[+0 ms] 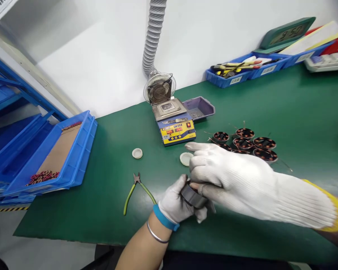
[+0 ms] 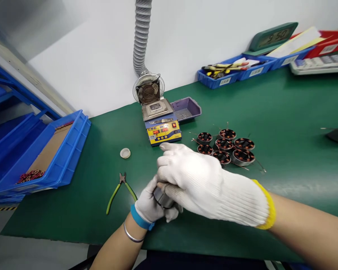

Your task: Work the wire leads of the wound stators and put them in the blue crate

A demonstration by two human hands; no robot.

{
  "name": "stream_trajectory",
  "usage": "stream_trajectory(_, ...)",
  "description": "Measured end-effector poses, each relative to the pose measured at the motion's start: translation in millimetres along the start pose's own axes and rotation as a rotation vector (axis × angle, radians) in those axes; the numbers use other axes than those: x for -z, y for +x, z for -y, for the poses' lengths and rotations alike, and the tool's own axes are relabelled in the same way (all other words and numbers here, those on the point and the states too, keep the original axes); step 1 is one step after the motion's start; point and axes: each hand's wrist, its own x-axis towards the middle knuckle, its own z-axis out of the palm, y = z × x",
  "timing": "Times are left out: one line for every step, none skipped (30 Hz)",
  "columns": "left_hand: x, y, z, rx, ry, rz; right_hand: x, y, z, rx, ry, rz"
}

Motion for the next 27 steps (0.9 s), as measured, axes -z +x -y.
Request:
stream_trajectory(-0.8,-1.7,0.2,-0.058,0.003,0.001,2.2,-2.7,-0.9,-0.028,0.037,-0.023)
stream_trajectory(-2.5,-4.1,-1.0,-0.166,-0.007,-0.044,4.8,-6.4,-1.7,-0.088,0.093,-0.075)
stream_trajectory(-5.1,-6.8,-3.0,-0.286,-0.018,-0.115,6.9,-11.3,-2.5,-0.185,0.16,-0.171)
stream_trajectory(-8.3,-9.5,-5.5,-0.391,-0.02,-0.195,7.5,-17.5,-3.0,-0.303,0.227,-0.302)
stream_trajectory(-11.9,-11.9,-7.9,-0.475,-0.009,-0.276,5.4,-25.0,-3.4,-0.423,0.275,-0.433)
stream_trajectory(-15.4,-13.8,-9.9,-0.537,0.01,-0.351,0.0,-33.6,-3.5,-0.523,0.289,-0.522)
stream_trajectory(-18.6,-15.0,-11.3,-0.574,0.035,-0.413,-9.2,-42.8,-3.3,-0.585,0.27,-0.552)
stream_trajectory(-21.4,-15.3,-12.0,-0.593,0.059,-0.461,-21.7,-52.0,-2.7,-0.597,0.228,-0.509)
stream_trajectory(-23.9,-14.9,-11.8,-0.598,0.078,-0.497,-36.9,-60.7,-1.7,-0.578,0.158,-0.393)
stream_trajectory(-26.1,-14.0,-11.1,-0.593,0.089,-0.526,-53.3,-68.4,-0.2,-0.562,0.111,-0.28)
stream_trajectory(-28.1,-12.6,-9.7,-0.583,0.095,-0.546,-69.5,-74.6,1.5,-0.554,0.096,-0.216)
stream_trajectory(-30.1,-11.1,-7.9,-0.57,0.095,-0.561,-84.1,-79.4,3.2,-0.528,0.099,-0.199)
stream_trajectory(-32.2,-9.6,-5.9,-0.557,0.093,-0.573,-96.0,-82.8,4.7,-0.515,0.116,-0.206)
stream_trajectory(-34.4,-8.3,-3.8,-0.546,0.095,-0.581,-104.6,-85.0,5.7,-0.512,0.137,-0.229)
stream_trajectory(-36.4,-7.3,-1.7,-0.537,0.105,-0.583,-109.9,-86.5,6.3,-0.517,0.154,-0.254)
stream_trajectory(-38.3,-6.8,0.1,-0.534,0.125,-0.581,-112.2,-87.6,6.5,-0.532,0.162,-0.272)
stream_trajectory(-39.8,-6.7,1.4,-0.539,0.154,-0.579,-112.2,-88.6,6.5,-0.549,0.165,-0.282)
stream_trajectory(-40.7,-7.0,2.3,-0.552,0.186,-0.582,-110.7,-89.8,6.5,-0.564,0.168,-0.285)
stream_trajectory(-40.9,-7.6,2.6,-0.574,0.218,-0.595,-108.5,-91.3,6.5,-0.574,0.176,-0.284)
stream_trajectory(-40.4,-8.5,2.4,-0.599,0.241,-0.621,-106.2,-93.2,6.7,-0.582,0.19,-0.281)
stream_trajectory(-39.2,-9.4,2.0,-0.619,0.252,-0.65,-104.1,-95.2,6.9,-0.593,0.21,-0.274)
stream_trajectory(-37.4,-10.2,1.3,-0.632,0.254,-0.679,-102.5,-97.3,7.3,-0.611,0.232,-0.261)
stream_trajectory(-35.2,-10.8,0.8,-0.636,0.255,-0.704,-101.4,-99.3,7.6,-0.633,0.251,-0.248)
stream_trajectory(-32.7,-11.2,0.5,-0.635,0.256,-0.725,-100.8,-101.0,7.8,-0.655,0.262,-0.241)
stream_trajectory(-30.2,-11.4,0.5,-0.636,0.261,-0.744,-100.6,-102.3,8.1,-0.676,0.266,-0.24)
stream_trajectory(-27.8,-11.4,0.7,-0.642,0.271,-0.764,-100.6,-103.2,8.4,-0.697,0.262,-0.246)
stream_trajectory(-25.6,-11.4,1.2,-0.657,0.285,-0.785,-100.6,-103.6,8.9,-0.719,0.249,-0.254)
